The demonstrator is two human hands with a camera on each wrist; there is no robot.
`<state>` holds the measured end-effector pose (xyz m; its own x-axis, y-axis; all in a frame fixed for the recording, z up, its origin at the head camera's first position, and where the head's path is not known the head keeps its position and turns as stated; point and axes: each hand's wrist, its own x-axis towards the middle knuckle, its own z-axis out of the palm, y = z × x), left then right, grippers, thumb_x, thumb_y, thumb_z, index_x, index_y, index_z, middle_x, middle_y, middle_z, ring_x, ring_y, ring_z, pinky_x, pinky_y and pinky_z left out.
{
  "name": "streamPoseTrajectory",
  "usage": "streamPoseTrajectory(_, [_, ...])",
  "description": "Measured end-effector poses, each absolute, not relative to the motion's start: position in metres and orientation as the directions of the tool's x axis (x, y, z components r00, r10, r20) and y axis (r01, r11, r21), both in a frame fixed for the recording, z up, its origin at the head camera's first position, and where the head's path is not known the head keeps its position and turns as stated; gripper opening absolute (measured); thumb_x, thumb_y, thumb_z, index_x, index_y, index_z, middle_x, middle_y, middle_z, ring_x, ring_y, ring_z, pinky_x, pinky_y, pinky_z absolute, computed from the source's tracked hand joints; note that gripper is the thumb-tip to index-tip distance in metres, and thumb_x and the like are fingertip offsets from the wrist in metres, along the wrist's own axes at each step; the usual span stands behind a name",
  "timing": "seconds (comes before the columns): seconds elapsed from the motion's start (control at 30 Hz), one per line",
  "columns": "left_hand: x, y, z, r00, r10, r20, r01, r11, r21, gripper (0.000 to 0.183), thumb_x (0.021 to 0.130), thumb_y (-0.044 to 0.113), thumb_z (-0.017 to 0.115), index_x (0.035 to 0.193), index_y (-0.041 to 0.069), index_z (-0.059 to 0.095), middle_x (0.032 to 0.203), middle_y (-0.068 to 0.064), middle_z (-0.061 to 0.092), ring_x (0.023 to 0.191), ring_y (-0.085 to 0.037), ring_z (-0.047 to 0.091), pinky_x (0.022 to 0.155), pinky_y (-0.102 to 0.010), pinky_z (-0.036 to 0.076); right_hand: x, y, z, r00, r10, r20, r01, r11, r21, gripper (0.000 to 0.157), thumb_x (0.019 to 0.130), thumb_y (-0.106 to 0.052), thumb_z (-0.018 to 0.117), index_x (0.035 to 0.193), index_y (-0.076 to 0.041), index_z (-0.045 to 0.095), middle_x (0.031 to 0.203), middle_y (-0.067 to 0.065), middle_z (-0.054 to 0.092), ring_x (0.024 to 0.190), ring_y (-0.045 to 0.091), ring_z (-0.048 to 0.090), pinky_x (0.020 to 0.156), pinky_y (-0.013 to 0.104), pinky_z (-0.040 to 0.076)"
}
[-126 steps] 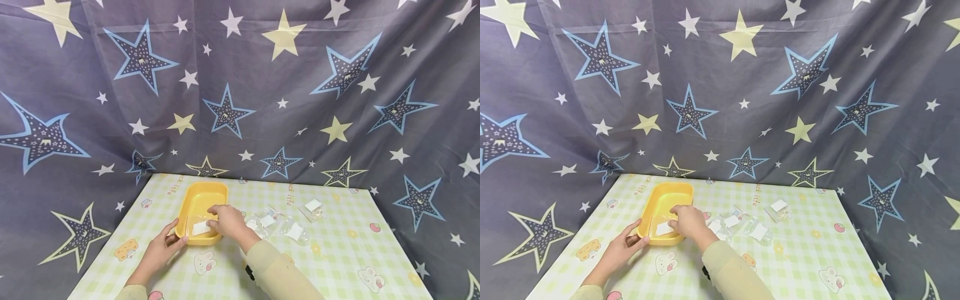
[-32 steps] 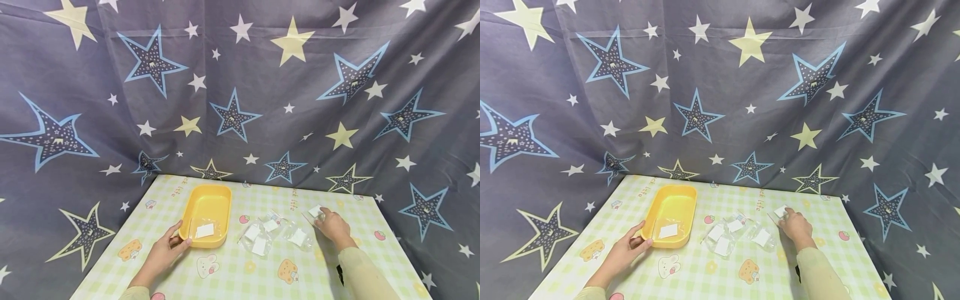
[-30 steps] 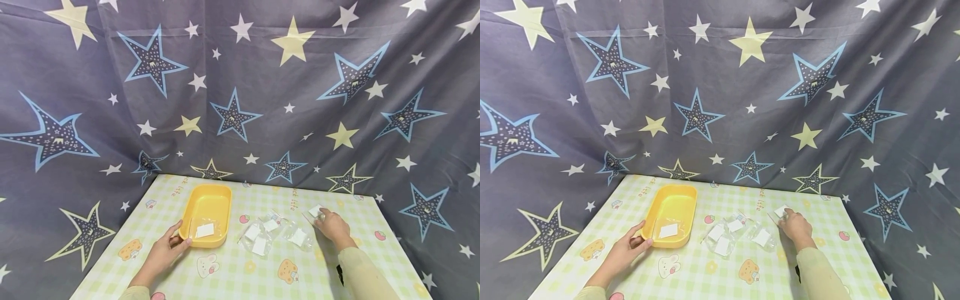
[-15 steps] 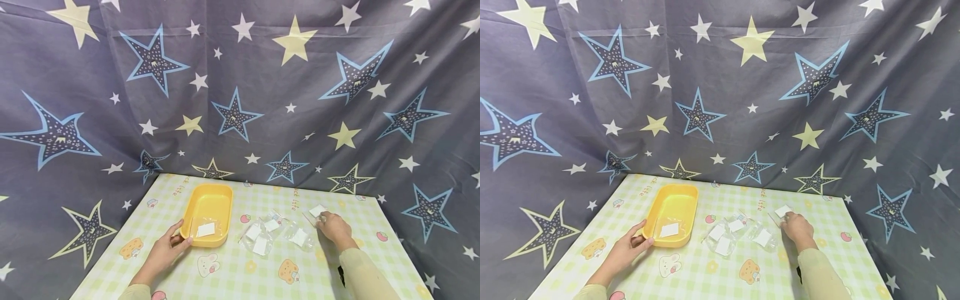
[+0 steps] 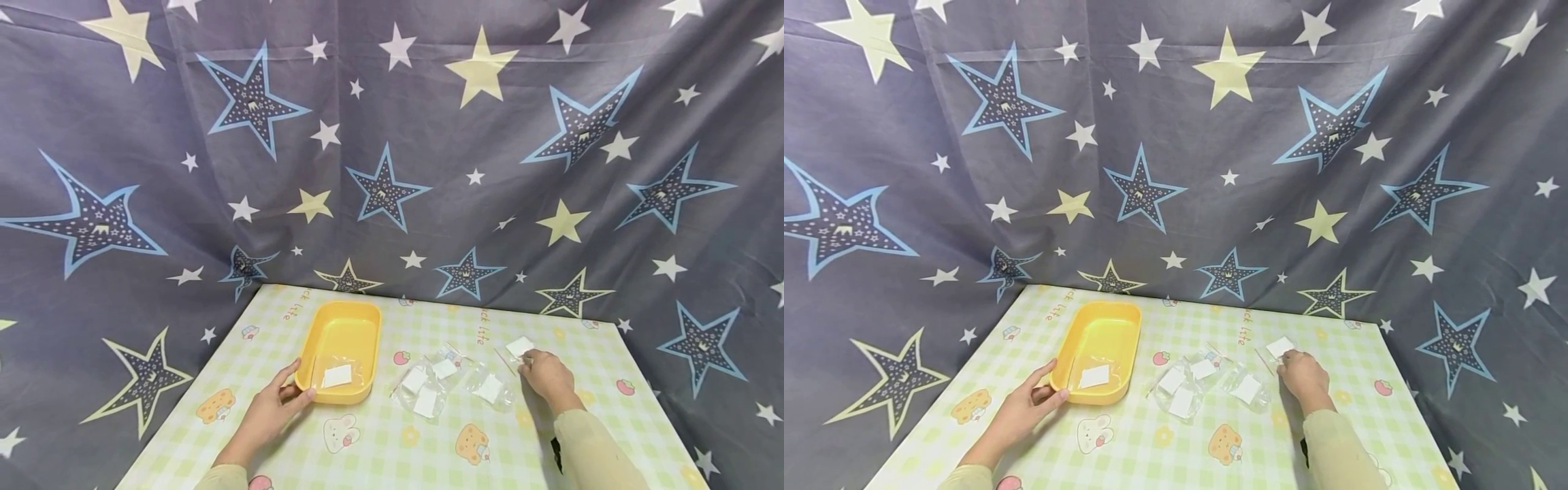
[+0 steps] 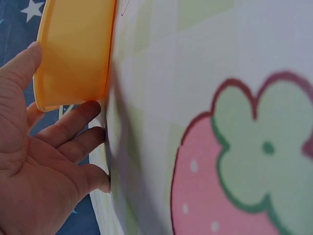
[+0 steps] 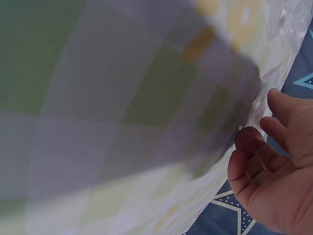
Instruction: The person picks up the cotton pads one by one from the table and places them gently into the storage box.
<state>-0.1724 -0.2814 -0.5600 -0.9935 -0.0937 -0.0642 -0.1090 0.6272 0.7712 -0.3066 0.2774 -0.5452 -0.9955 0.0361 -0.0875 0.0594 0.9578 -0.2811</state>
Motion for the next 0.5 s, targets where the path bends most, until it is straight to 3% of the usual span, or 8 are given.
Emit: streamPoseTrajectory(0.5, [-0.1718, -0.2833, -0.5597, -0.995, -0.083, -0.055, -0.095, 0.625, 0.775, 0.088, 0.099, 0.057, 0.072, 0.170, 0.026, 0.031, 0.139, -0.014, 0.073, 0.136, -0.036, 0.067, 0.119, -0.066, 0.043, -0.3062, 0.2806, -0.5425, -0.996, 0.071, -0.050, 0.084, 0.938, -0.335, 0.040, 0.106, -0.029, 0.059, 0.132, -0.002, 0.073, 0.134, 0.028, 0.071, 0.118, 0.053, 0.068, 0.090, 0.067, 0.058])
